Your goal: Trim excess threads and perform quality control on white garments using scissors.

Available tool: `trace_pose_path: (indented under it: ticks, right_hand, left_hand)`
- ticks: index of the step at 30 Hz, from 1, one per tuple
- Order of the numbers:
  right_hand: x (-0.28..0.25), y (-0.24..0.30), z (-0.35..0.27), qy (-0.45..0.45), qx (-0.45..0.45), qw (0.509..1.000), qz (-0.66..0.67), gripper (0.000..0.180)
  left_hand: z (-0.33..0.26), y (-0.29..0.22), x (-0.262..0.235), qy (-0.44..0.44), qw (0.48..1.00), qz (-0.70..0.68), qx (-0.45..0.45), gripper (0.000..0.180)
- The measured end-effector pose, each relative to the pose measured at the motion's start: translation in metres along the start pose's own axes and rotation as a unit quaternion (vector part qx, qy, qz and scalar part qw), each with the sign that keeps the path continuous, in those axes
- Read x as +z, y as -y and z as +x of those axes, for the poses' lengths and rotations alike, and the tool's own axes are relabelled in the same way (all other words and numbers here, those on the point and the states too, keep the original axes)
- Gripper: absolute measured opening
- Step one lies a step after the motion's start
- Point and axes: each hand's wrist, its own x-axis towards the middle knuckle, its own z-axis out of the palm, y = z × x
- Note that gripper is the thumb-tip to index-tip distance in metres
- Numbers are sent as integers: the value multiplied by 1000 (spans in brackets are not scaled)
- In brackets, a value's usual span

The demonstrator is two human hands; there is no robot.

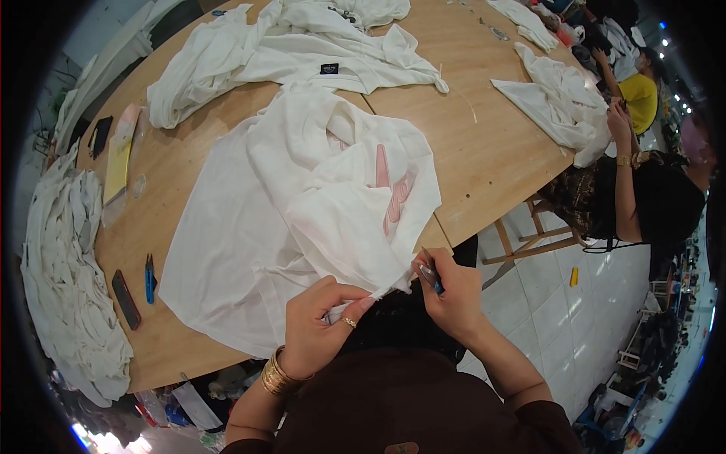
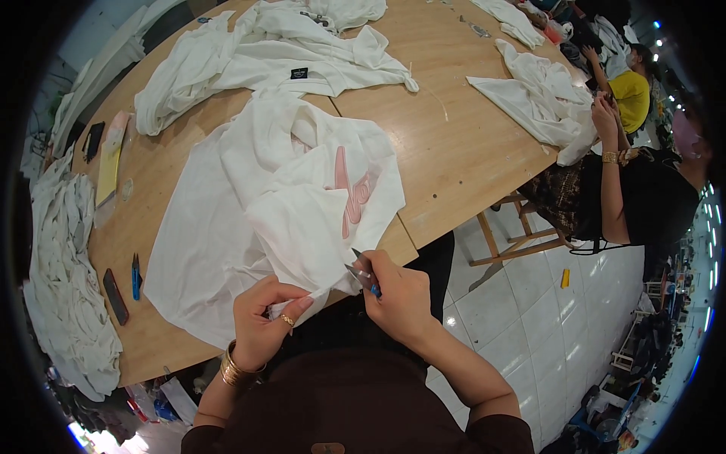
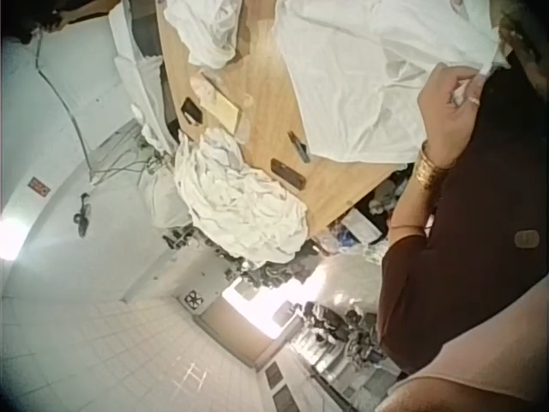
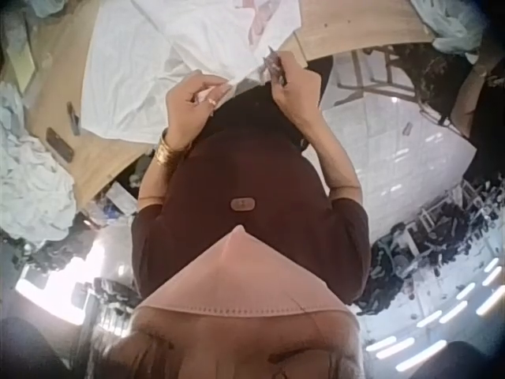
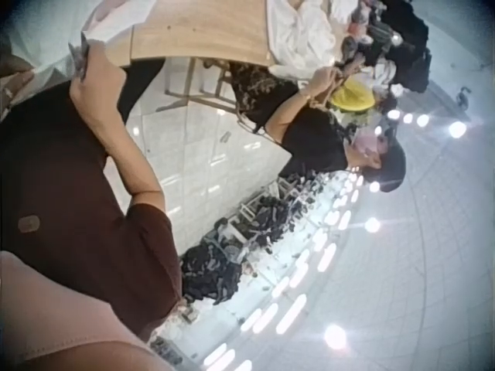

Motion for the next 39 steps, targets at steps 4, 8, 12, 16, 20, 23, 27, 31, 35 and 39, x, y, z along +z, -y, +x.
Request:
trace_pose_path:
  ticks: [4,8,12,16,20,23,27,31,35,39]
  right_hand:
    - [-12,-9,7,-27,119,986,110,15]
    - [-34,28,11,220,263,895,287,21]
    - [-27,38,3,302,281,846,337,23]
    - [-26,42,1,361,271,841,299,24]
    - [-25,43,0,367,270,843,284,23]
    - [-25,42,0,373,272,844,274,24]
    - [-25,43,0,371,272,847,264,24]
    - [-24,42,-2,350,267,856,271,24]
    - [-21,43,-3,334,283,853,283,29]
    - [-15,36,-11,307,281,835,361,37]
  left_hand:
    - [1,4,-5,-33,999,-17,6,10]
    - [-1,3,-4,-12,997,-51,-59,11]
    - [1,4,-2,-3,1000,-28,2,11]
    - [-1,6,0,3,999,-38,-23,12]
    - [-3,6,3,-4,998,-49,-31,12]
    - [-3,5,4,-9,999,-37,-21,12]
    - [-4,5,6,-15,999,-27,-19,13]
    - [-3,1,7,-21,999,19,18,13]
    - [-5,4,12,-42,993,82,72,20]
    - [-7,7,16,-61,984,114,123,26]
